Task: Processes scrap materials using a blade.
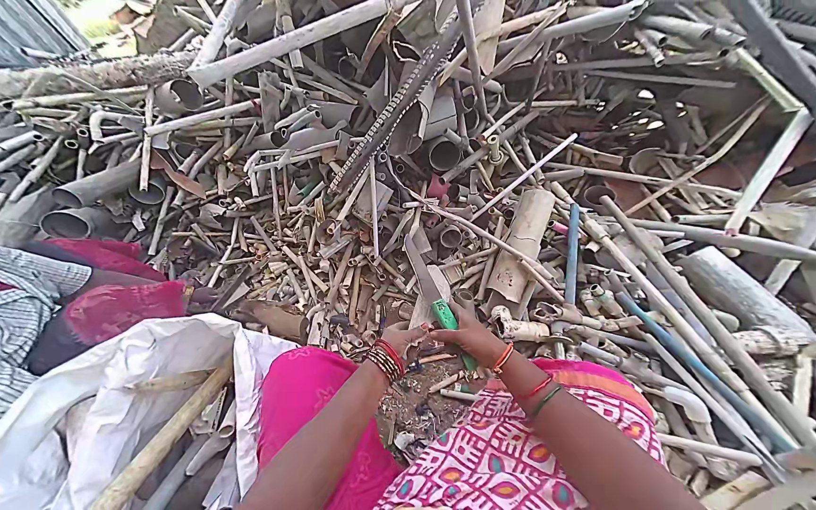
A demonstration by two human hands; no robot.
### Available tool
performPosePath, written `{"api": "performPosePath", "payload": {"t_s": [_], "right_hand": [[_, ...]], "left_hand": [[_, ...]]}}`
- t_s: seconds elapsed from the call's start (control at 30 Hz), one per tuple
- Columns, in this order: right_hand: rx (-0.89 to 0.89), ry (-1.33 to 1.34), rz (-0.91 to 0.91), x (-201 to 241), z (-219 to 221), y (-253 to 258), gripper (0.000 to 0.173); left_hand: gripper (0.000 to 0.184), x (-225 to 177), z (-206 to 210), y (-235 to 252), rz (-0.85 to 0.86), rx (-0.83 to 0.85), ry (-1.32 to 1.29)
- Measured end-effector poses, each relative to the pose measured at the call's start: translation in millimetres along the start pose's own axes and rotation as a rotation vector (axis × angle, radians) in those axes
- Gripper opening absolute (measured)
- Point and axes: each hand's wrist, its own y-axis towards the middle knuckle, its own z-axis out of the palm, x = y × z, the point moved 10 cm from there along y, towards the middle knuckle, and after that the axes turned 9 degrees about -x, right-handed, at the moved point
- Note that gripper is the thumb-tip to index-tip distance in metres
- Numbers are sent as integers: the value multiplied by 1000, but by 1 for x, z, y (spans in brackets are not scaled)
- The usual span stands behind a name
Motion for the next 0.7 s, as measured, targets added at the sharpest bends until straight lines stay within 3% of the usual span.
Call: {"api": "performPosePath", "payload": {"t_s": [0.07,0.17,0.23,0.3,0.43,0.57,0.7], "right_hand": [[-8,-198,-40,0,-7,-4,37],[-119,-807,-52,13,-24,-13,47],[-156,-1144,24,17,-30,-21,51],[-134,-1317,23,14,-25,-28,52],[-82,-1413,-264,13,-6,-33,48],[-72,-1467,-36,5,-18,-18,53],[-11,-1450,-142,-3,1,-21,52]], "left_hand": [[15,8,2,1,-68,42,-59],[27,15,-8,7,-171,28,-96],[28,13,-16,10,-142,5,23],[27,4,-21,12,-21,13,204],[52,-9,-27,10,147,-53,516],[54,-6,-30,18,177,-104,636],[65,-14,-34,14,168,-167,804]]}}
